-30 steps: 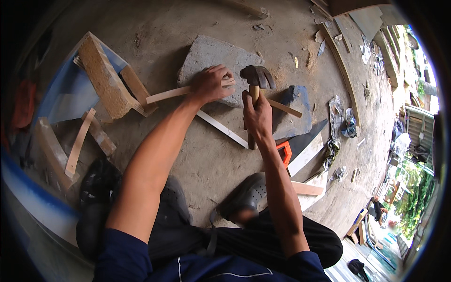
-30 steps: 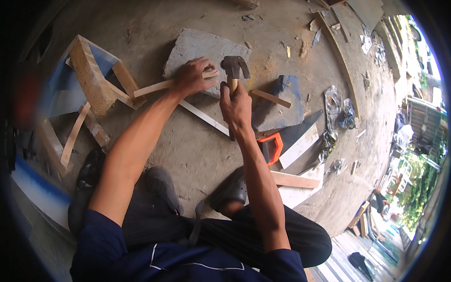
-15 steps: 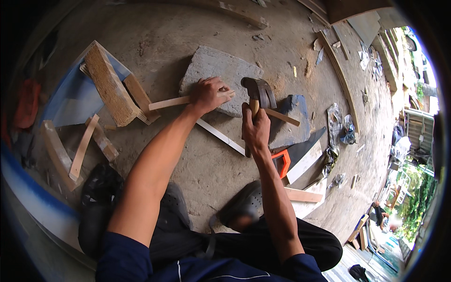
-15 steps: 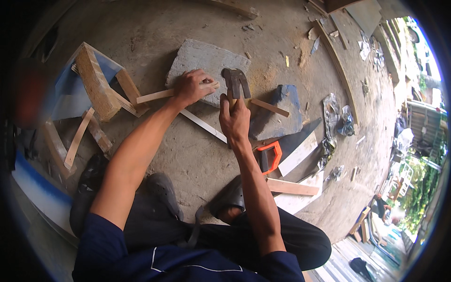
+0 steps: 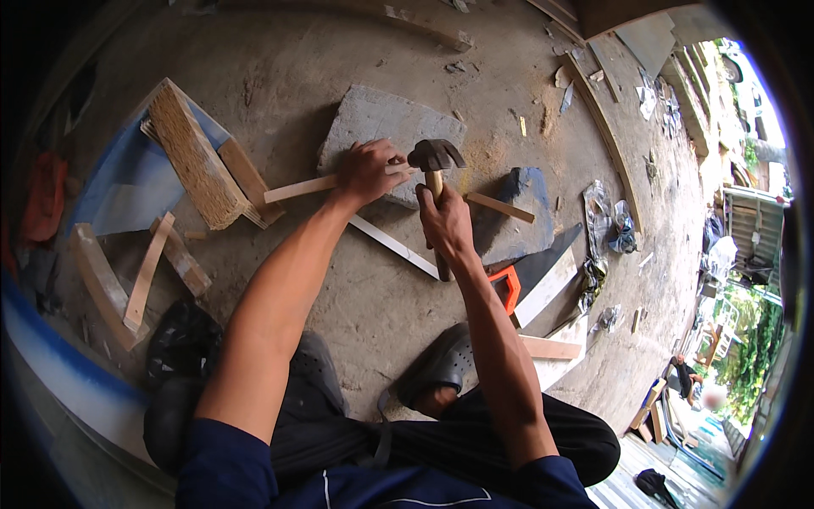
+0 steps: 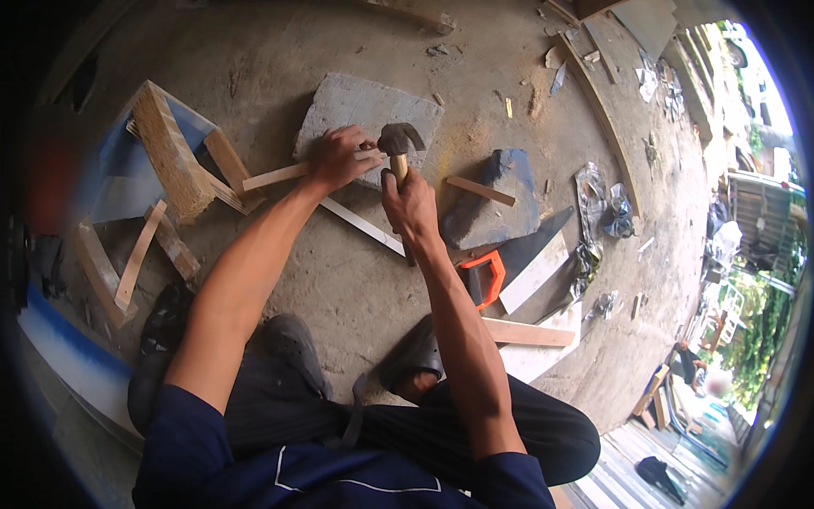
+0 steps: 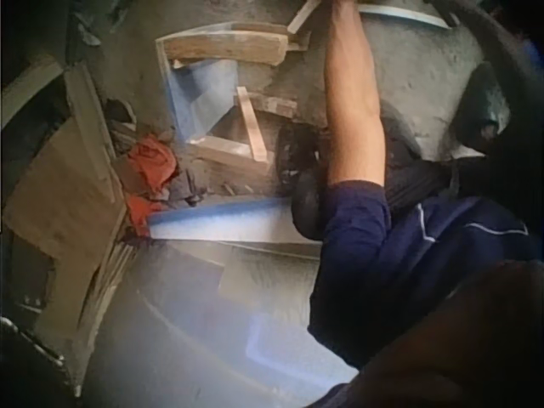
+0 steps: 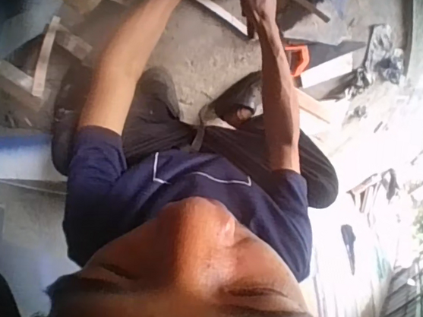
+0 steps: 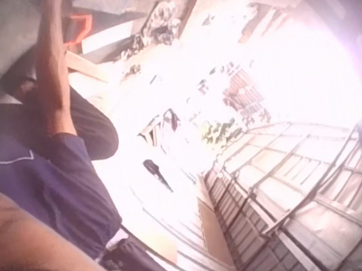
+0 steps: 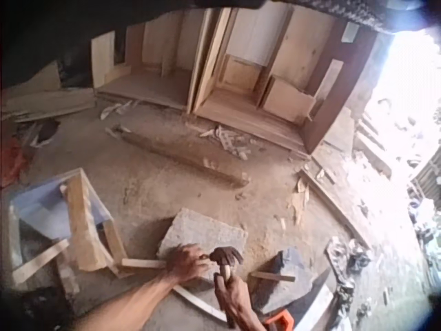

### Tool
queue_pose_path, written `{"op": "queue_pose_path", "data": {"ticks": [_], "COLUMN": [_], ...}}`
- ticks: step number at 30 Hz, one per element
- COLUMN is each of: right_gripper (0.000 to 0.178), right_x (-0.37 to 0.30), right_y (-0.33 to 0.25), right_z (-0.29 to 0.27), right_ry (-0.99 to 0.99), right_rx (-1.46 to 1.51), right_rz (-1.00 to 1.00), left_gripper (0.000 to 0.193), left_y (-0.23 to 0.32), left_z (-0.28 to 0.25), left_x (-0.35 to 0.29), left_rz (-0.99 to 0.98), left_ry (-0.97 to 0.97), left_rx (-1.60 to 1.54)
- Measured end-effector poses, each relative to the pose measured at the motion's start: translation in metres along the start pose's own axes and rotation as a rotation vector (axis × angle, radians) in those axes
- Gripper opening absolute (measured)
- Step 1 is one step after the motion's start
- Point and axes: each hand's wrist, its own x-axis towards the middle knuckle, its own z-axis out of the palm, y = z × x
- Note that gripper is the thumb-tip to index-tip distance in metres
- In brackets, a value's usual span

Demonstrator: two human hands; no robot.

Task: The person sits on the floor and assembles a small wooden frame. They use a hand saw to cut a piece of wood, then use a hammer and nails to attach the pieces together, forming a rectangular structure.

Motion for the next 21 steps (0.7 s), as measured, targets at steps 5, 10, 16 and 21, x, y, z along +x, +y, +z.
{"op": "queue_pose_path", "data": {"ticks": [5,10,16,21], "right_gripper": [0.030,0.030,0.040,0.039], "right_x": [-0.002,0.000,0.008,0.006], "right_y": [0.012,0.001,0.009,0.023], "right_z": [0.007,0.008,0.007,0.008], "right_ry": [0.091,0.070,-0.008,0.009], "right_rx": [-0.010,-0.012,-0.003,0.028], "right_rz": [-0.127,-0.159,-0.085,-0.038], "left_gripper": [0.026,0.027,0.026,0.028], "left_y": [0.004,-0.001,0.002,0.011], "left_z": [-0.001,-0.005,-0.002,-0.004], "left_x": [0.004,0.002,0.005,0.004], "left_rz": [0.001,-0.002,-0.037,-0.050], "left_ry": [0.011,-0.004,-0.015,-0.018], "left_rx": [-0.022,-0.036,-0.004,-0.007]}}
